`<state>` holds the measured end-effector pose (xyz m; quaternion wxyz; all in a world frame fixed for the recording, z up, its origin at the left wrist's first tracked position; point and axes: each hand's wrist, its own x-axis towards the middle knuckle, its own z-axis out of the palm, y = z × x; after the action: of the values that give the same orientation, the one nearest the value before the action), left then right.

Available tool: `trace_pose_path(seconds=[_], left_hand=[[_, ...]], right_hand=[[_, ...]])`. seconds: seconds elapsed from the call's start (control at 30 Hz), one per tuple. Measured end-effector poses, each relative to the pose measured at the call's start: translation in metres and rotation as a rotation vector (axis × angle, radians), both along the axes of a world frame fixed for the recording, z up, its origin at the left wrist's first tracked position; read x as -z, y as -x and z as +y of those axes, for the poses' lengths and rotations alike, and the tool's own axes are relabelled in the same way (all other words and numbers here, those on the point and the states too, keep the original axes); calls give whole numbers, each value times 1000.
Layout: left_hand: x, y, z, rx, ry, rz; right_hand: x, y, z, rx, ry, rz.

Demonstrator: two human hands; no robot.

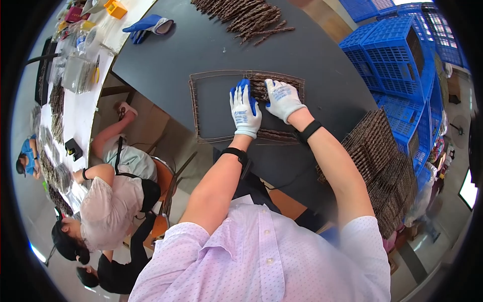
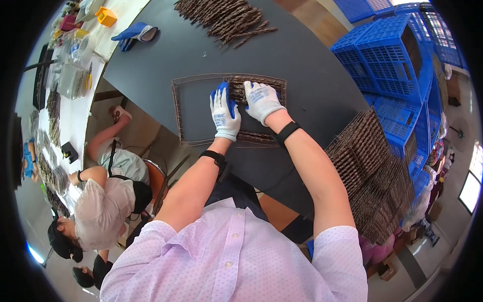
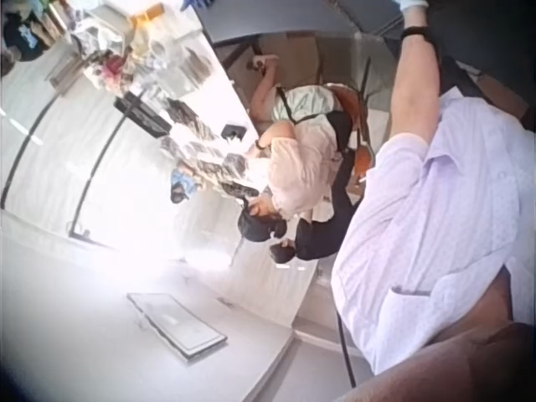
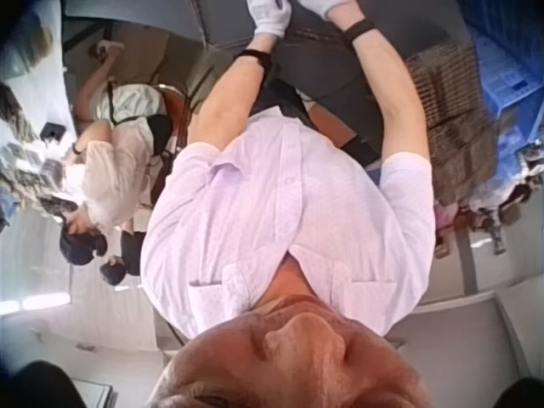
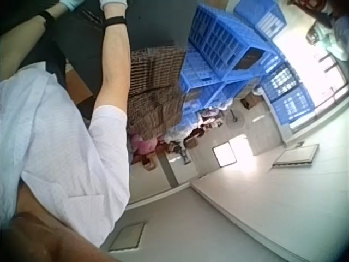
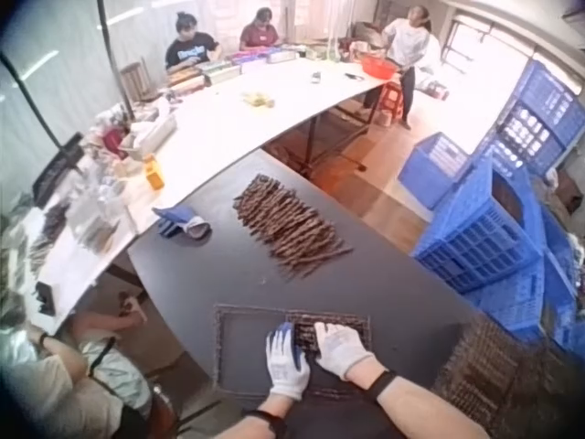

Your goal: Assembling small wicker bundles onto a rectangular wire frame using pliers.

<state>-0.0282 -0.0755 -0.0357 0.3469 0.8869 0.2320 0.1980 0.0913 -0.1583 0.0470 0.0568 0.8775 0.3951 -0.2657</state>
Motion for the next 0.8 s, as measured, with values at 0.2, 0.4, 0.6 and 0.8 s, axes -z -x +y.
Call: trace_pose_path(seconds=[0.2,0.4,0.6,0.8], left_hand=[[-5,-3,-1,25,13,2],[-2,-2,3,16,-1,25],[-6,-3,-3,9,38,42],[-6,-3,-4,10,7,41]], right_hand=[[19,20,2,-1,-13,-205],[17,15,9,-156,92,-184],[-2,1,-12,-5,-78,18],[-10,-3,-51,183,-711,54]])
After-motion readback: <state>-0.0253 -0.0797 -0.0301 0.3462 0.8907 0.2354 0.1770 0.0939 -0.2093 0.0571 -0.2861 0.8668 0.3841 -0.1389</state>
